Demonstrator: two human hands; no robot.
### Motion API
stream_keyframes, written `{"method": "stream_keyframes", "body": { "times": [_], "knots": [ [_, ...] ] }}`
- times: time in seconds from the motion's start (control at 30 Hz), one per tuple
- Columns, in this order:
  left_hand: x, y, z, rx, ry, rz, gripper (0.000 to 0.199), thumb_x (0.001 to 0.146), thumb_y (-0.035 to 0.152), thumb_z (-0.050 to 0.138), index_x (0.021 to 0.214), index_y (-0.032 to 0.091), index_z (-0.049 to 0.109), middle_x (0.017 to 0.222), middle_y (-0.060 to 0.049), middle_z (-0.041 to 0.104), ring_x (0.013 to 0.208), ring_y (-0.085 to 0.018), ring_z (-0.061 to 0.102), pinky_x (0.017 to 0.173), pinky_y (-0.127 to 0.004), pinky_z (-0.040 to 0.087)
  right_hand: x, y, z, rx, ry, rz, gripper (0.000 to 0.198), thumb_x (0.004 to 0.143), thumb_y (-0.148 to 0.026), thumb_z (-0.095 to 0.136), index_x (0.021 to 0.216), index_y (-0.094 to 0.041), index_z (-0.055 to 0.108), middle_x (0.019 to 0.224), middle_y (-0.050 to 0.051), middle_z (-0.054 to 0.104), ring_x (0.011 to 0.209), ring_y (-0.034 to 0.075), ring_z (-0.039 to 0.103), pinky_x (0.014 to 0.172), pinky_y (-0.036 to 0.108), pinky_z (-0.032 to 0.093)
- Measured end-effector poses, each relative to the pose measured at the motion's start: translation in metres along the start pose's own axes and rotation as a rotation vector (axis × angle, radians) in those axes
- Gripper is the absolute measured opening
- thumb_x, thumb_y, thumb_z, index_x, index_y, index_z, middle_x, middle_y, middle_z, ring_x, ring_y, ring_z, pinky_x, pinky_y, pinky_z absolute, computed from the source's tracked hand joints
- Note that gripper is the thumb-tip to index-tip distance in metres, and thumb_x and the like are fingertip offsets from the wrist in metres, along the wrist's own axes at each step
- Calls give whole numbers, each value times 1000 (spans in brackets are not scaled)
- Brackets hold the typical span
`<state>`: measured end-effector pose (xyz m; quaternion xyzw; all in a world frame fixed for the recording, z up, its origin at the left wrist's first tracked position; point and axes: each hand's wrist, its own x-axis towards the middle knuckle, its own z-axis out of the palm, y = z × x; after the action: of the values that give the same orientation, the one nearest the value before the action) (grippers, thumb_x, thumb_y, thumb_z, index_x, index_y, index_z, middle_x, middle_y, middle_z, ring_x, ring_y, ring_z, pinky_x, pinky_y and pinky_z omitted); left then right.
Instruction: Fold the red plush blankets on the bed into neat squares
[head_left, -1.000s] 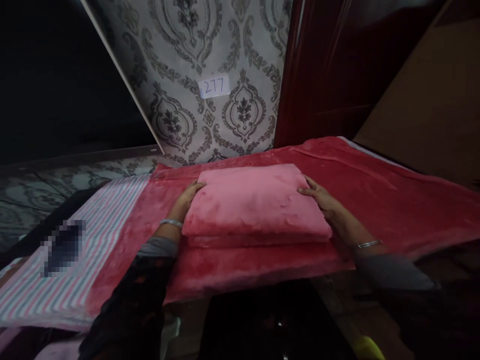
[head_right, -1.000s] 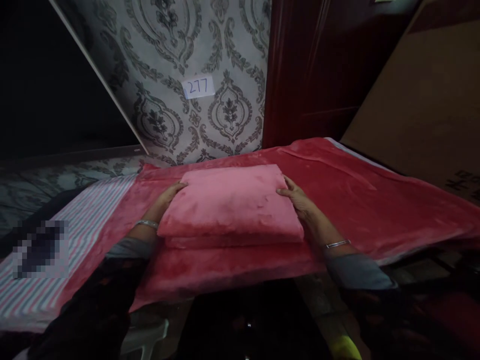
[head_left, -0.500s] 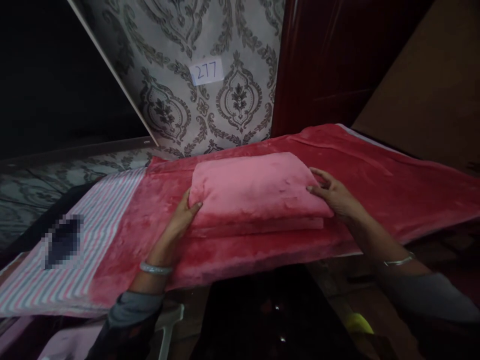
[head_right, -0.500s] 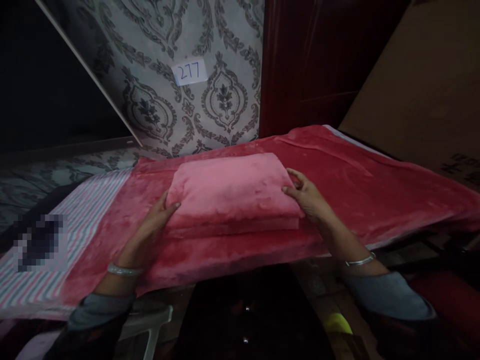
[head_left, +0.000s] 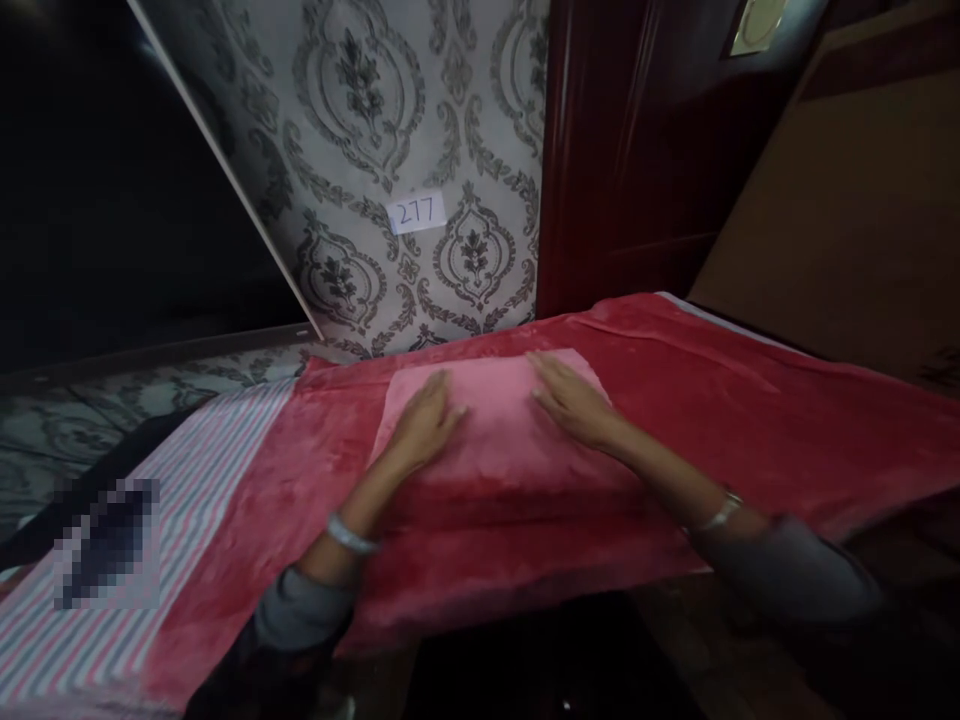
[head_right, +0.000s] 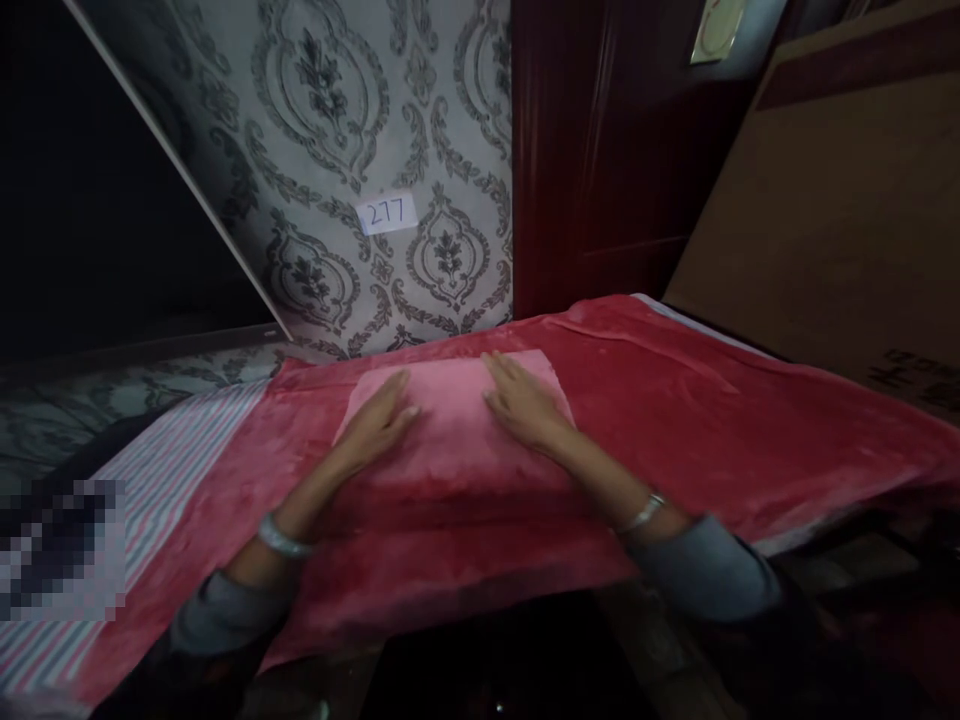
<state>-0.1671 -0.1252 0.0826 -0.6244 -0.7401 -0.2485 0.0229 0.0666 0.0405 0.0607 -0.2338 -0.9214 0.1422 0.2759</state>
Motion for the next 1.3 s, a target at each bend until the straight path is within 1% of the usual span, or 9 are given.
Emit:
{"method": "stream_keyframes", "body": {
  "times": [0.13, 0.27, 0.43, 0.67, 0.8, 0.97, 1.1, 1.2, 1.3],
  "knots": [
    [34, 17, 30, 329, -128, 21, 64, 100, 46, 41, 154, 11, 36, 162, -17, 31, 153, -30, 23, 123, -57, 19, 34, -26, 37, -245, -105, -25, 58, 102, -41, 38, 154, -16, 39, 161, 16, 32, 150, 35, 25, 117, 61, 25],
    [25, -2, 64, 429, -182, 5, 64, 102, 50, 38, 157, 17, 32, 164, -14, 26, 154, -30, 19, 121, -62, 18, 19, -11, 75, -349, -143, -24, 56, 102, -48, 40, 153, -25, 42, 162, 11, 33, 149, 35, 25, 117, 63, 21],
    [18, -14, 80, 432, -161, 2, 65, 102, 52, 35, 157, 19, 32, 165, -14, 23, 154, -30, 17, 121, -62, 18, 14, -1, 87, -366, -175, -25, 58, 102, -49, 41, 156, -25, 39, 163, 11, 29, 150, 34, 23, 117, 62, 22],
    [20, -7, 72, 430, -133, -78, 63, 102, 54, 32, 156, 21, 36, 165, -14, 25, 154, -29, 20, 121, -61, 17, 18, -3, 78, -392, -172, 15, 57, 103, -49, 38, 154, -25, 42, 162, 10, 31, 150, 32, 24, 119, 59, 20],
    [15, -15, 56, 471, -132, -277, 66, 101, 56, 32, 156, 18, 37, 165, -16, 24, 154, -32, 18, 121, -63, 12, 12, 12, 61, -486, -143, 142, 56, 103, -44, 37, 154, -20, 43, 162, 13, 30, 151, 34, 22, 120, 61, 16],
    [-2, -44, 26, 397, -253, -510, 69, 100, 57, 29, 160, 22, 24, 168, -10, 9, 154, -34, 14, 118, -66, 22, -9, 40, 38, -528, -192, 279, 58, 103, -46, 31, 157, -26, 34, 166, 7, 20, 151, 33, 20, 116, 64, 26],
    [-22, -55, 5, 384, -227, -574, 67, 101, 50, 30, 157, 13, 30, 164, -18, 26, 151, -36, 25, 117, -64, 25, -17, 53, 18, -481, -273, 355, 59, 103, -45, 30, 159, -26, 30, 167, 7, 19, 151, 33, 20, 115, 63, 29],
    [-40, -33, 7, 453, 23, -409, 58, 100, 41, 37, 146, 7, 48, 158, -22, 38, 148, -37, 31, 117, -61, 29, -9, 41, 8, -438, -248, 247, 57, 102, -41, 33, 156, -23, 37, 165, 10, 24, 152, 34, 18, 116, 64, 25],
    [-66, 8, 33, 363, 110, 1, 46, 99, 31, 40, 138, 14, 57, 146, -17, 55, 139, -30, 47, 116, -51, 37, 3, 9, 17, -253, -273, -92, 56, 103, -34, 29, 157, -22, 36, 164, 12, 27, 152, 28, 21, 120, 54, 23]
  ]
}}
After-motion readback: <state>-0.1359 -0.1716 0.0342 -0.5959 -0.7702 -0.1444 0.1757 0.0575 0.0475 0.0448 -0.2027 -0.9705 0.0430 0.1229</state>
